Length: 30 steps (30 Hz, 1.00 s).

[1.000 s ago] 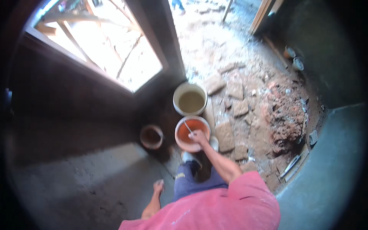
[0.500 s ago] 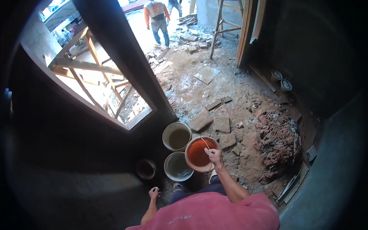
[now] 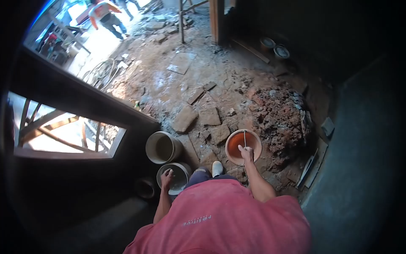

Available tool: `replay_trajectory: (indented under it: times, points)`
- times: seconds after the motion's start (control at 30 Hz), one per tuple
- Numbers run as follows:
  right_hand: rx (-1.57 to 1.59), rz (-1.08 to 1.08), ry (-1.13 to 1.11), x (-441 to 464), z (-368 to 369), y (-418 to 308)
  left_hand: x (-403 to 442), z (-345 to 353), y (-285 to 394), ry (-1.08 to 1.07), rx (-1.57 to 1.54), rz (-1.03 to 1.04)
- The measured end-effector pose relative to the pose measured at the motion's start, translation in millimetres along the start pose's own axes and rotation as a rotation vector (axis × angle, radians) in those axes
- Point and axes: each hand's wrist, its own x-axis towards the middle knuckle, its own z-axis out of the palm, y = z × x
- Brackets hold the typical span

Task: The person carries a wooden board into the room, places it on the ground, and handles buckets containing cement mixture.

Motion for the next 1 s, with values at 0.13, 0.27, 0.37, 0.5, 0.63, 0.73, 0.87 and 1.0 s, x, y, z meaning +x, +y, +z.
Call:
replay_trajectory:
  times: [0.13, 0.27, 0.37, 0.5, 0.63, 0.73, 0.87, 1.0]
  points:
    - [0.172, 0.295, 0.100, 1, -54, 12, 8, 1, -43, -0.083, 0.025, -0.163]
    - [0.313, 0.500, 0.254, 8, -87, 41, 20, -6, -70, -0.112, 0.424, -0.151]
    - [0.376, 0.718, 0.402, 15, -99, 56, 41, 14, -43, -0.107, 0.218, -0.342]
    - [0.467, 0.802, 0.582, 38, -108, 65, 147, 49, -5, -0.154, 0.051, -0.302]
    - [0.516, 0.851, 0.701, 43, -113, 44, 265, 68, 52, -0.361, 0.166, 0.381]
    - [0.531, 0.872, 0.762, 46, -122, 17, 322, 117, 208, -0.224, 0.124, -0.191]
    - [0.545, 0.862, 0.807, 63, -131, -8, 386, 182, 331, -0.201, 0.055, -0.124]
    - [0.534, 0.849, 0.841, 85, -134, -11, 473, 264, 429, -0.329, 0.189, 0.152]
